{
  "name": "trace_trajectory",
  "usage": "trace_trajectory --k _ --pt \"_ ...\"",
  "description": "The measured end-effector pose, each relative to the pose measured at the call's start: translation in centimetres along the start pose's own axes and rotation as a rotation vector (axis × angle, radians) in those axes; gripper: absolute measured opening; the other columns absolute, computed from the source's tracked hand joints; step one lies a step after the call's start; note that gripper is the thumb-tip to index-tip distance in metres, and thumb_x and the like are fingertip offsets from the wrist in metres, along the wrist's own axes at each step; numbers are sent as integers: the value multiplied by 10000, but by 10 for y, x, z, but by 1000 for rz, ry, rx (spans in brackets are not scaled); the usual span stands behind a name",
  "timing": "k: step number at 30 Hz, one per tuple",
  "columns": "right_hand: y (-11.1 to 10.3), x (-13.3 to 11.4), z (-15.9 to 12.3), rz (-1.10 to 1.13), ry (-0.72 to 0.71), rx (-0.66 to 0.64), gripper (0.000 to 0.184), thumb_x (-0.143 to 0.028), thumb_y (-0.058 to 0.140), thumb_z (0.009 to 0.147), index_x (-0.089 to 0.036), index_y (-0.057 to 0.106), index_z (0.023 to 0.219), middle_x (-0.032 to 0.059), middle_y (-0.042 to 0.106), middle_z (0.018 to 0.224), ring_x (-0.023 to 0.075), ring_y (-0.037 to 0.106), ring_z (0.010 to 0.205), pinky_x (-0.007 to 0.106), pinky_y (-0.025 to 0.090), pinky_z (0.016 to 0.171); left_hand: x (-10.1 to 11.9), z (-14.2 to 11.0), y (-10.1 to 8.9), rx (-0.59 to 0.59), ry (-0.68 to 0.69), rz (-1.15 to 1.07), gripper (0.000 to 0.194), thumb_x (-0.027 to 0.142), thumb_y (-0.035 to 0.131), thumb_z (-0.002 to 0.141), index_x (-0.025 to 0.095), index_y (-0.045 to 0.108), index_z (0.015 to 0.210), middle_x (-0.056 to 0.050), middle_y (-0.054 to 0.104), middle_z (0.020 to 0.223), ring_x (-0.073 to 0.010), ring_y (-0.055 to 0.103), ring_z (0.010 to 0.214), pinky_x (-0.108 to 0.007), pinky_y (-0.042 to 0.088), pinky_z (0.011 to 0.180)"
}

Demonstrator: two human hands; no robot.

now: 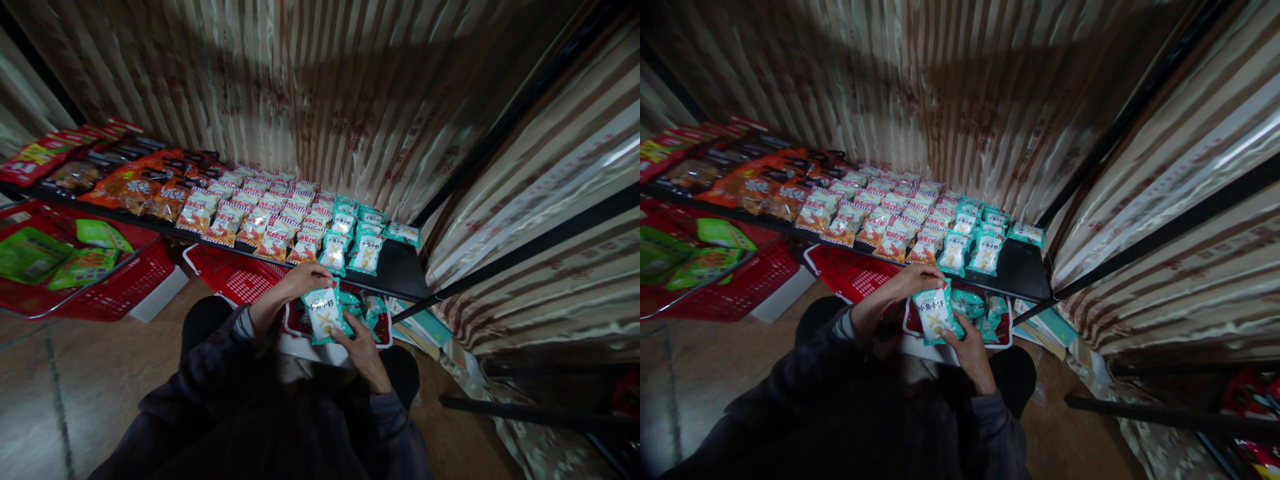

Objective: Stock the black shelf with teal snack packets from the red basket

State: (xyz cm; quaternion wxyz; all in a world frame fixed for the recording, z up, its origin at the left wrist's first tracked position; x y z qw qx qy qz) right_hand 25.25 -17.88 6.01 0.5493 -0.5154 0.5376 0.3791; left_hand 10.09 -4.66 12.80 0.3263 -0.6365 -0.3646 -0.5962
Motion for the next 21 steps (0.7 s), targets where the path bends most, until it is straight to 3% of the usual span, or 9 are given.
trace_trajectory --k 3,8,12,15,18,21 --pt "1 -1 -1 5 13 -15 606 -473 798 630 -181 694 1150 63 732 1094 279 653 1032 461 484 977 -1 0 4 47 45 52 152 300 731 608 173 662 655 29 608 575 -109 530 559 -211 390 553" --pt "1 -6 0 43 37 23 582 -498 789 625 -185 714 1110 51 739 1049 261 663 973 427 524 918 -6 2 2 225 117 190 143 314 696 685 173 672 698 12 633 632 -125 556 605 -216 412 572" --pt "-4 0 1 88 65 123 627 -487 832 557 -169 723 1086 75 726 1087 278 647 1028 441 502 958 -3 7 2 191 116 206 154 322 693 699 172 685 734 10 646 656 -130 562 623 -226 422 596" --pt "-5 10 2 203 109 152 660 -471 839 558 -170 699 1128 76 726 1083 265 664 990 448 506 953 0 6 -2 189 87 107 218 361 712 695 163 686 783 4 659 701 -131 580 661 -230 433 630" --pt "-6 15 3 314 108 189 624 -445 829 594 -188 685 1144 63 723 1092 238 673 967 420 523 929 -5 -1 -4 223 -25 -92 361 437 752 668 156 674 881 -20 687 792 -150 622 740 -247 465 671" --pt "-6 13 7 373 90 187 575 -419 824 619 -192 685 1130 59 716 1115 217 669 978 396 517 940 -16 -11 6 135 -154 -228 480 528 779 628 152 669 905 -54 705 882 -167 646 798 -262 488 691"
Point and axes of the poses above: each hand's wrist, its own z-axis towards the middle knuckle, its own y-axis out of the palm, x = y × z, the point moved 5 cm from there along z, towards the middle knuckle
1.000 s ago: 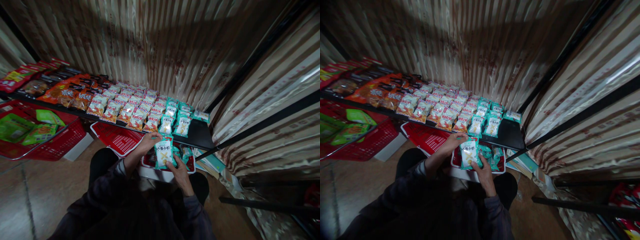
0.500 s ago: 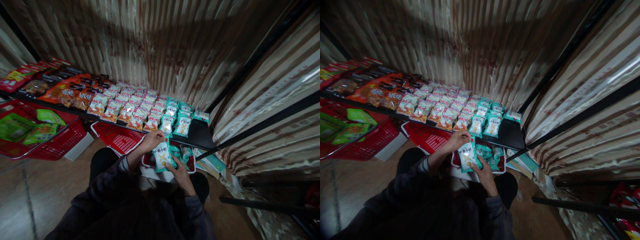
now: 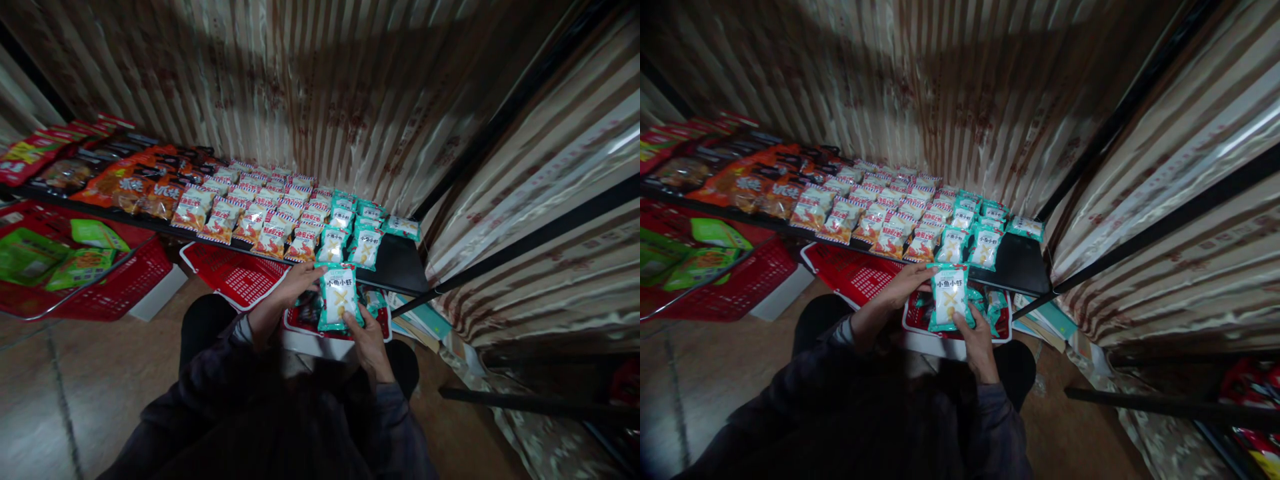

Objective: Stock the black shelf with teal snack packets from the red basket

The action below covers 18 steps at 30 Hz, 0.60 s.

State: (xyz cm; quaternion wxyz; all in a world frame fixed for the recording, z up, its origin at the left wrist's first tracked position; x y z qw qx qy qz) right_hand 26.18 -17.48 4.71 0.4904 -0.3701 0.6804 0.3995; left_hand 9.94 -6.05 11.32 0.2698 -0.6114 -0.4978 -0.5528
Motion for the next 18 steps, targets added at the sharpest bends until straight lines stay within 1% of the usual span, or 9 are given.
trace_trajectory --k 2,4,7,10,12,14,16,18 --pt "1 -2 2 8 -6 5 578 -421 821 623 -184 680 1131 65 715 1119 215 668 979 405 512 950 -8 -5 5 -60 -44 -46 519 570 783 610 156 672 903 -64 710 921 -163 652 803 -262 492 704" --pt "1 -5 4 -4 -11 35 615 -434 816 624 -173 664 1159 76 713 1120 224 670 973 428 515 946 -12 -7 8 -58 -49 -79 530 582 792 591 162 673 891 -62 713 922 -152 652 777 -254 492 689" --pt "2 -7 2 -19 -15 63 693 -441 815 620 -179 621 1232 78 706 1136 227 671 981 428 529 925 -13 -6 9 8 -30 -89 489 553 798 599 160 673 861 -58 712 880 -141 643 728 -243 488 643" --pt "5 -9 -1 -1 -7 28 745 -446 811 632 -211 572 1298 72 707 1134 212 682 944 385 563 857 -10 -3 10 56 -17 -106 428 505 788 629 159 669 853 -51 710 840 -139 640 692 -235 480 609" --pt "7 -11 -4 16 11 6 770 -451 814 629 -225 555 1318 66 721 1086 199 690 868 371 582 796 -8 -2 11 79 -15 -128 389 471 777 651 157 667 853 -49 711 829 -136 637 681 -232 475 601" --pt "10 -13 -7 29 17 -7 782 -446 821 622 -234 551 1324 46 736 996 180 683 794 365 589 764 -7 -1 10 113 -27 -150 356 441 765 670 154 665 854 -49 712 820 -134 635 673 -233 477 602" --pt "11 -16 -8 36 10 -4 777 -438 824 617 -237 558 1319 23 737 913 160 666 731 357 591 746 -7 -1 10 145 -40 -167 333 420 756 684 154 662 859 -45 711 812 -130 632 661 -234 480 601" --pt "12 -18 -8 33 9 7 770 -435 822 616 -235 564 1313 15 732 886 146 648 679 343 587 716 -7 0 10 164 -46 -177 318 408 751 692 156 658 863 -39 710 811 -121 626 645 -231 480 595"
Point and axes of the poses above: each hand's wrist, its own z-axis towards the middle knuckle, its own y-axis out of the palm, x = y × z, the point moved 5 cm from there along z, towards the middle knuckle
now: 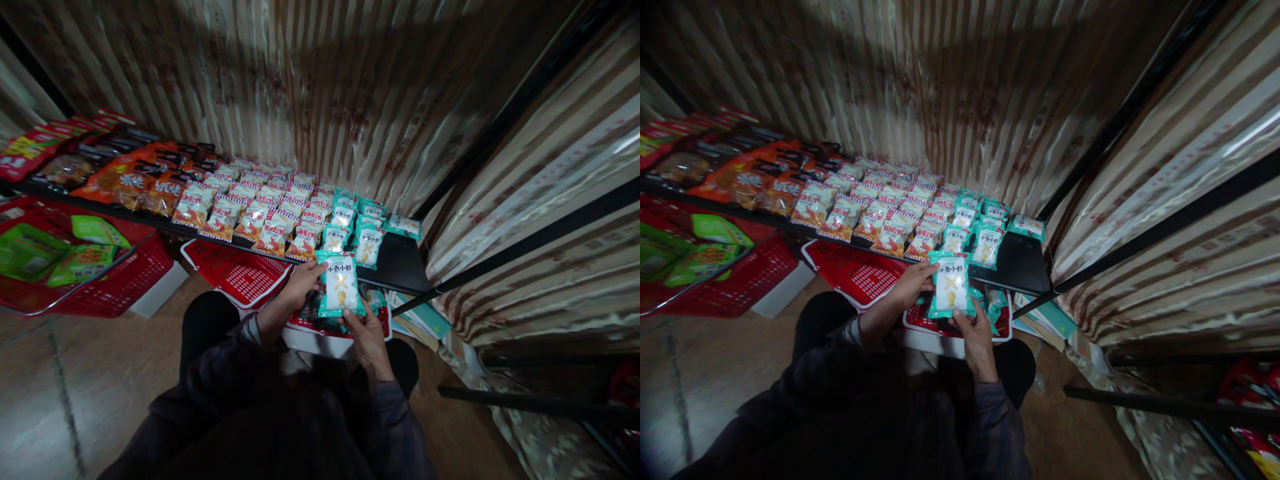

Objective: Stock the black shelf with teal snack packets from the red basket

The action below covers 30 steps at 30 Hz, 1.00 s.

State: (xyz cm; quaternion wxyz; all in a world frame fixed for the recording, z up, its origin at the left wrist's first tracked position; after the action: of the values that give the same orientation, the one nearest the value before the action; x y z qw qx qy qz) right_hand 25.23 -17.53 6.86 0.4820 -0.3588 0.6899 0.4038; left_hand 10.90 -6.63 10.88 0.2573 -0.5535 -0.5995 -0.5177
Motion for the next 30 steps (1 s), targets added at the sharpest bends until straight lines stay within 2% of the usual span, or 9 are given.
trace_trajectory --k 6,10,15,17,19,22,25,28,30 --pt "1 -4 -4 -43 -21 51 827 -449 804 620 -180 529 1353 16 721 823 135 606 601 302 550 635 -3 3 1 14 -30 -5 306 397 757 692 148 638 826 -36 695 787 -110 612 622 -224 480 578" --pt "0 -9 -7 -88 -63 87 851 -460 787 631 -165 503 1377 16 710 820 134 592 600 285 530 625 0 1 3 -1 22 -12 318 402 764 680 151 598 784 -16 659 757 -103 599 625 -215 478 572" --pt "-4 -19 -9 -161 -126 146 860 -487 750 659 -169 464 1405 48 712 929 163 623 699 293 534 669 8 -7 5 55 166 13 425 335 782 656 173 568 985 -8 636 820 -132 621 718 -225 487 603" --pt "-4 -24 -11 -220 -163 146 810 -496 724 690 -173 480 1391 71 707 1003 191 645 773 322 541 718 10 -10 7 74 217 25 472 306 772 659 179 552 1057 -12 625 873 -126 618 731 -224 486 623" --pt "-2 -31 -15 -297 -250 135 710 -487 682 745 -183 512 1363 94 685 1107 223 650 898 354 535 797 12 -13 7 108 268 33 499 283 762 657 186 545 1096 -21 608 953 -104 605 719 -220 487 640" --pt "1 -48 -25 -495 -492 176 524 -428 615 826 -204 579 1298 102 646 1178 241 599 1055 389 483 924 15 -18 7 125 315 49 492 264 750 650 192 563 1099 -38 592 1024 -92 593 719 -214 488 649" --pt "7 -60 -36 -706 -709 208 415 -336 545 884 -217 602 1277 86 628 1034 213 586 973 384 480 905 16 -23 12 29 274 24 406 291 731 670 177 613 1041 -42 626 971 -119 607 768 -219 489 671" --pt "13 -61 -43 -842 -854 168 428 -251 504 895 -238 577 1316 56 553 914 182 560 827 350 502 790 16 -28 18 -76 189 -79 409 385 720 699 171 639 1037 -52 666 963 -165 634 862 -251 503 727" --pt "17 -58 -46 -898 -930 138 465 -193 493 882 -261 561 1337 49 522 903 176 540 800 331 499 738 16 -31 22 -120 148 -146 468 451 728 696 178 636 1064 -60 680 1006 -188 643 909 -268 507 744"
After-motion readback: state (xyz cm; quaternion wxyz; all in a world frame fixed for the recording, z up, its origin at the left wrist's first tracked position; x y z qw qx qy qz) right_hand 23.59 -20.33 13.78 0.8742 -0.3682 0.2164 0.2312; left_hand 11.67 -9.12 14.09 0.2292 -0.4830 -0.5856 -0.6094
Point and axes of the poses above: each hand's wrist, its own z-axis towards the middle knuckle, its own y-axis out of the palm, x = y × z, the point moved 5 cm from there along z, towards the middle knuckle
